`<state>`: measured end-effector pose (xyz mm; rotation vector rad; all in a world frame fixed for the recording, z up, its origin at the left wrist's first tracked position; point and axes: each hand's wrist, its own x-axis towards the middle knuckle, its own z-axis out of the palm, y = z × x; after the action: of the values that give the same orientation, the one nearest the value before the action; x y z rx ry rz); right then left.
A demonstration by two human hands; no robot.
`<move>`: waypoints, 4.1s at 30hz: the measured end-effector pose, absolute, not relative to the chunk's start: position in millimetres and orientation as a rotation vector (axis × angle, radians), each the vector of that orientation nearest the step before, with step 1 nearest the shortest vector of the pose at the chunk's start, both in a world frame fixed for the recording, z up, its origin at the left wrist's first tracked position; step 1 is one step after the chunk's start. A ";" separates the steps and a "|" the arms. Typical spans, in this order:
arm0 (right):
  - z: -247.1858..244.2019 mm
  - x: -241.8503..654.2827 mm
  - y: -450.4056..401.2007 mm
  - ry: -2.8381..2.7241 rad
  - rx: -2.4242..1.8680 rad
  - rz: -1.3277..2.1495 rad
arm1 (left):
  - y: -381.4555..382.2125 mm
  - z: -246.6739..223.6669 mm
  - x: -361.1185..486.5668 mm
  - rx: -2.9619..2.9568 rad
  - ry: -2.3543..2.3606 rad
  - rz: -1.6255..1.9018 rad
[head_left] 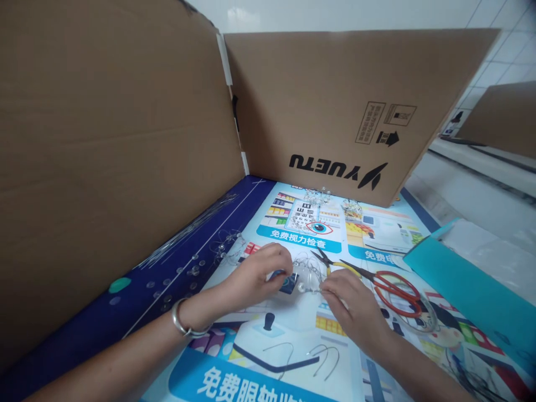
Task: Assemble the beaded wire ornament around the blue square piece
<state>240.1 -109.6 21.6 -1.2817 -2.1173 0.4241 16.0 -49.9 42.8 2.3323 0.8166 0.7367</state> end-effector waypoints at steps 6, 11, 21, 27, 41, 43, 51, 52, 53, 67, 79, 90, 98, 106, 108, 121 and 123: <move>23.4 243.7 -109.2 -2.646 -1.148 0.267 | -42.5 43.6 5.7 2.549 0.631 0.247; 30.6 241.1 -111.2 -2.655 -1.080 0.315 | -42.0 47.9 -3.2 2.485 0.688 0.230; 15.4 234.3 -114.1 -2.350 -1.266 0.288 | -64.7 48.1 19.6 2.385 0.889 0.331; 12.9 216.9 -108.7 -2.279 -1.386 0.427 | -64.3 26.9 29.5 2.391 0.960 0.404; 8.9 212.7 -105.4 -2.245 -1.354 0.523 | -63.8 23.9 27.7 2.334 1.014 0.483; 9.7 213.7 -106.3 -2.194 -1.342 0.553 | -62.3 24.3 25.0 2.343 1.042 0.451; 8.0 219.7 -107.1 -2.049 -1.322 0.697 | -56.7 22.4 14.6 2.417 1.097 0.299; 7.5 220.6 -106.8 -2.039 -1.316 0.714 | -56.5 22.0 14.2 2.433 1.107 0.279; 6.9 221.5 -106.5 -2.032 -1.306 0.734 | -56.4 21.7 13.9 2.449 1.115 0.253; 3.9 223.0 -102.9 -2.040 -1.304 0.767 | -59.9 39.3 16.8 2.496 1.079 0.336; 4.4 218.5 -103.3 -2.028 -1.343 0.775 | -61.4 16.8 27.0 2.375 1.025 0.350; 8.6 221.5 -101.1 -1.973 -1.327 0.857 | -53.2 16.7 25.0 2.209 0.940 0.344; 7.9 226.6 -100.2 -2.041 -1.323 0.749 | -51.8 13.2 23.5 2.052 0.914 0.413; 16.8 227.7 -104.6 -2.254 -1.291 0.703 | -52.7 17.8 22.8 1.977 0.861 0.375; 16.9 227.6 -105.9 -2.280 -1.291 0.684 | -53.1 18.4 22.7 1.984 0.865 0.387; 18.3 220.2 -98.9 -2.293 -1.399 0.604 | -51.9 18.1 23.6 2.005 0.856 0.453; 17.3 222.1 -97.4 -2.244 -1.386 0.634 | -50.7 18.9 23.3 1.992 0.857 0.449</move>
<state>222.1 -97.4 17.3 -1.3863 -2.2444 0.6341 23.3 -50.7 18.9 1.9924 0.8572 0.4494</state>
